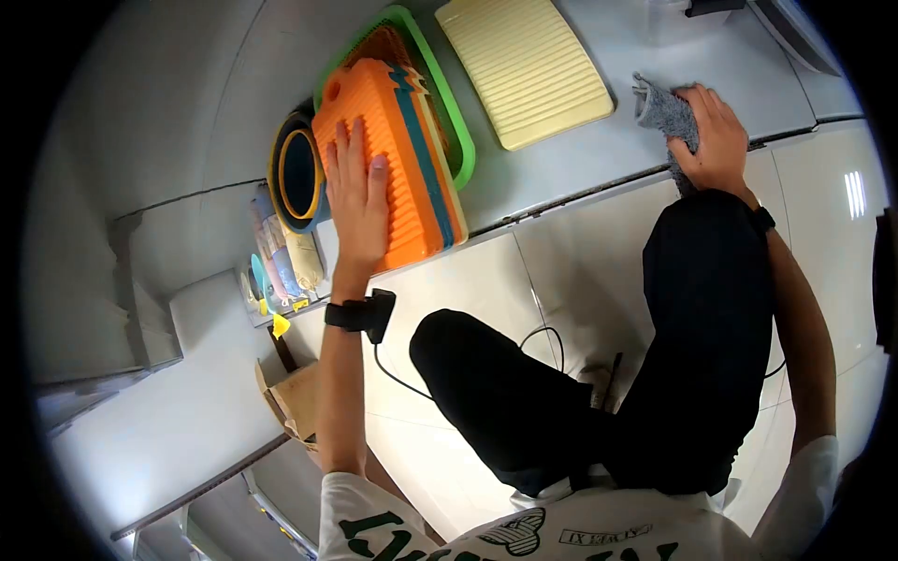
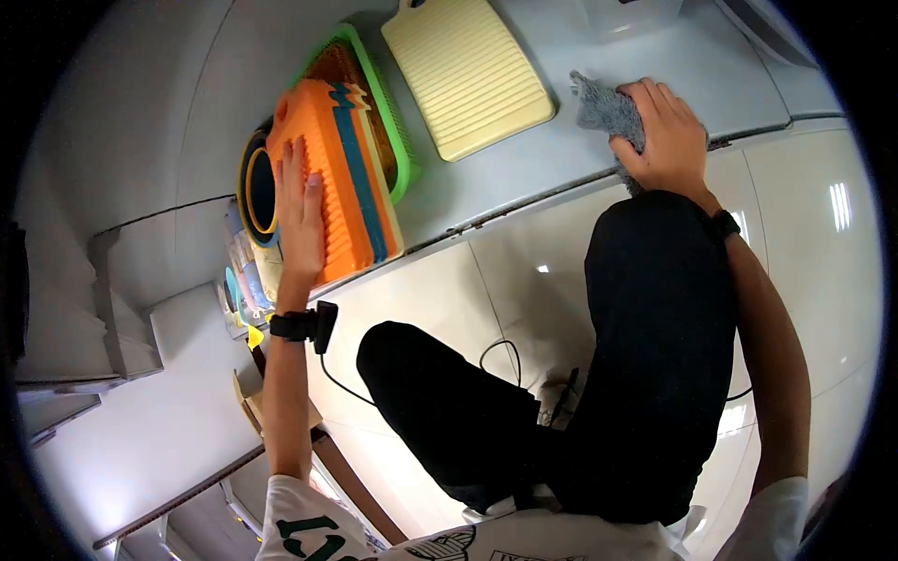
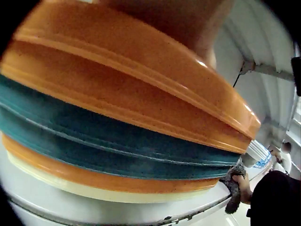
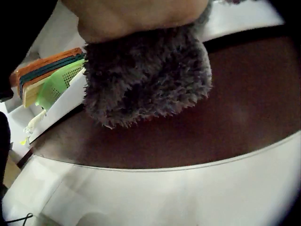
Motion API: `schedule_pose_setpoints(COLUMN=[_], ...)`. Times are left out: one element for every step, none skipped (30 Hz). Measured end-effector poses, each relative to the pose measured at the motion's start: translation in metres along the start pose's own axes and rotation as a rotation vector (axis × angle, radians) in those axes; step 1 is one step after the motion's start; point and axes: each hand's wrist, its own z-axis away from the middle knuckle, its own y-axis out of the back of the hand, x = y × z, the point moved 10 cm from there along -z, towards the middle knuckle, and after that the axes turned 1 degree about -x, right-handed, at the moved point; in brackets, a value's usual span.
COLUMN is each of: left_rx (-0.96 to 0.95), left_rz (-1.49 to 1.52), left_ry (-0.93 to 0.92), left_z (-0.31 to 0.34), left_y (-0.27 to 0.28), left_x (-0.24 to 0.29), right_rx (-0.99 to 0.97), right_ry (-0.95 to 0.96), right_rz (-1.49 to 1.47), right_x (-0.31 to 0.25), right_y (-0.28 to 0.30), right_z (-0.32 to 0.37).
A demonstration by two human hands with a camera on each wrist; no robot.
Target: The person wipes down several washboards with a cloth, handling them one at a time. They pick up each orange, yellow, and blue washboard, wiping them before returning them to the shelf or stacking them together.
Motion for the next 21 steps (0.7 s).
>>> schedule_pose_setpoints(left_rx=[0.007,0.013,0.024,0.019,0.02,0.021,0.022,0.015,0.02,0.031,0.04,0.058,0.054,0.055,0.062,0.095,0.08,0.07,0.056,0.104,0.087], left_rz=[0.026,0.049,0.037,0.04,0.047,0.055,0.063,0.069,0.072,0.078,0.083,0.095,0.073,0.056,0.055,0.077,0.036,-0.007,0.003,0.016,-0.018], left_ry=[0.004,0.009,-0.006,-0.001,0.005,0.008,0.013,0.019,0.01,0.001,-0.028,-0.013,-0.007,-0.005,-0.004,-0.001,-0.004,-0.004,0.003,0.0,0.008], left_z=[-0.001,-0.002,-0.004,-0.004,-0.003,-0.005,-0.005,-0.005,-0.006,-0.006,-0.005,-0.001,-0.001,-0.003,-0.004,-0.005,-0.005,-0.002,-0.001,-0.002,-0.002], left_y=[0.0,0.002,0.003,0.002,0.002,0.003,0.004,0.003,0.003,0.003,0.004,0.008,0.009,0.009,0.009,0.011,0.01,0.01,0.009,0.013,0.012], left_x=[-0.002,0.0,0.0,-0.001,-0.001,-0.001,0.0,-0.001,-0.001,-0.002,0.0,0.0,0.003,0.006,0.004,0.003,0.004,0.004,0.002,0.002,0.002], right_rx=[-0.011,-0.017,-0.021,-0.03,-0.019,-0.007,-0.016,-0.002,0.017,0.013,-0.004,-0.018,-0.053,-0.015,-0.075,-0.136,-0.149,-0.158,-0.173,-0.212,-0.293], right_ry=[0.002,0.005,0.005,0.005,0.02,0.034,0.031,0.054,0.085,0.099,0.109,0.127,0.122,0.17,0.157,0.139,0.126,0.118,0.142,0.129,0.147], right_rz=[0.003,-0.022,-0.045,-0.046,-0.051,-0.053,-0.051,-0.03,-0.006,-0.001,-0.028,-0.054,-0.058,-0.023,-0.04,-0.056,-0.061,-0.067,-0.07,-0.03,-0.046], right_x=[0.0,-0.001,-0.002,-0.002,-0.003,-0.004,-0.005,-0.008,-0.011,-0.01,-0.01,-0.011,-0.007,-0.006,-0.005,-0.006,-0.006,-0.005,-0.004,0.004,0.001], right_y=[0.0,0.0,0.0,0.0,0.001,0.002,0.001,0.003,0.006,0.006,0.006,0.006,0.001,0.0,-0.001,-0.001,-0.001,-0.003,-0.005,-0.015,-0.014], right_z=[0.0,0.0,0.001,0.0,0.0,0.0,0.0,0.0,-0.001,-0.003,-0.002,-0.002,0.0,0.003,0.0,-0.002,-0.003,-0.004,-0.003,0.001,-0.007])
